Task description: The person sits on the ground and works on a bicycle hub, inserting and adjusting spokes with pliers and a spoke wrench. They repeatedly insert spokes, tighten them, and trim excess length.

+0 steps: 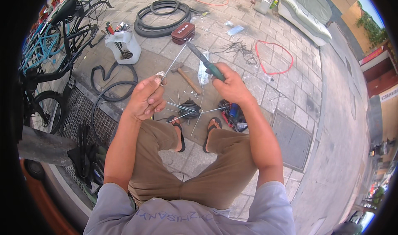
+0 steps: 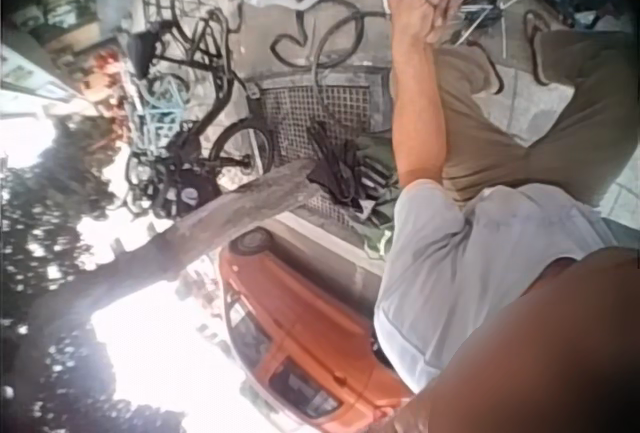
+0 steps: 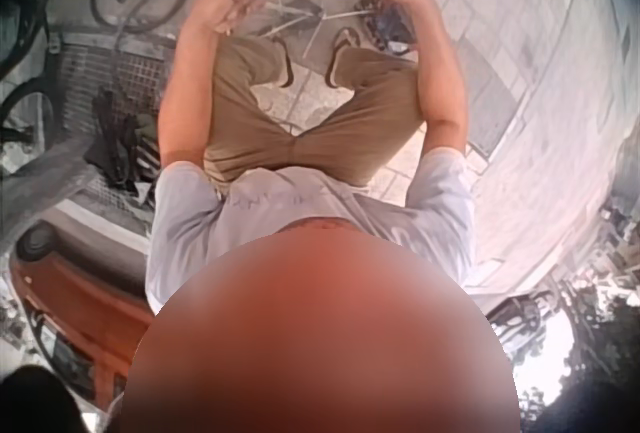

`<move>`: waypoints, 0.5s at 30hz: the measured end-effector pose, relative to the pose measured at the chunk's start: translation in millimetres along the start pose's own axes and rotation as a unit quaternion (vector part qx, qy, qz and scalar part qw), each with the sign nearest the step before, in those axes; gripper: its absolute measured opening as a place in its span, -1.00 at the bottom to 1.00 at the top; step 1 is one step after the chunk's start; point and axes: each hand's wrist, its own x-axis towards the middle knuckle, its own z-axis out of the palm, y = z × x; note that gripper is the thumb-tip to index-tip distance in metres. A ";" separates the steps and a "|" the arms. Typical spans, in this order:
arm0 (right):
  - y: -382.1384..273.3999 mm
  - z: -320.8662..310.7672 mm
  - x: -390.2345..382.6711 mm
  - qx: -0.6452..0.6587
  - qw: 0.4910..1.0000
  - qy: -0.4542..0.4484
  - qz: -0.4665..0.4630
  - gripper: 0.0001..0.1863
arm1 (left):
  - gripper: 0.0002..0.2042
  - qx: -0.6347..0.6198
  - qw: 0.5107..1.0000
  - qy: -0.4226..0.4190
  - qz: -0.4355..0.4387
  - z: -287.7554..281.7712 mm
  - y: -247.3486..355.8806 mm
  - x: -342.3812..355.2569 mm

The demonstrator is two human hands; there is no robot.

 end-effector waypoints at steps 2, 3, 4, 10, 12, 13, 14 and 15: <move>-1.0 0.1 0.0 -0.004 1.000 -0.002 -0.004 -0.68 | -0.77 0.001 1.000 -0.004 -0.005 -1.1 0.5 0.2; -1.1 0.2 -0.3 -0.003 1.000 -0.003 -0.002 -0.69 | -0.77 0.000 1.000 -0.007 -0.006 -1.6 0.5 0.1; -0.9 0.4 -0.6 -0.002 1.000 -0.005 0.000 -0.69 | -0.77 -0.002 1.000 -0.009 -0.006 -2.1 0.5 -0.1; -0.1 -1.7 -2.1 0.001 1.000 -0.009 0.008 -0.70 | -0.76 -0.009 1.000 -0.021 -0.020 -8.3 3.2 -1.4; -0.2 -2.4 -2.7 0.004 1.000 -0.007 0.012 -0.71 | -0.75 -0.010 0.999 -0.025 -0.023 -8.8 3.2 -1.1; -0.2 -2.6 -2.8 0.006 1.000 -0.007 0.015 -0.71 | -0.74 -0.009 0.999 -0.025 -0.023 -8.0 3.8 -1.4; 0.1 -2.2 -3.0 0.010 1.000 -0.002 0.010 -0.74 | -0.74 -0.009 0.999 -0.024 -0.024 -7.5 4.0 -1.3; 0.7 -1.4 -2.9 0.013 1.000 0.003 0.005 -0.77 | -0.75 -0.006 1.000 -0.019 -0.023 -6.6 3.5 -0.9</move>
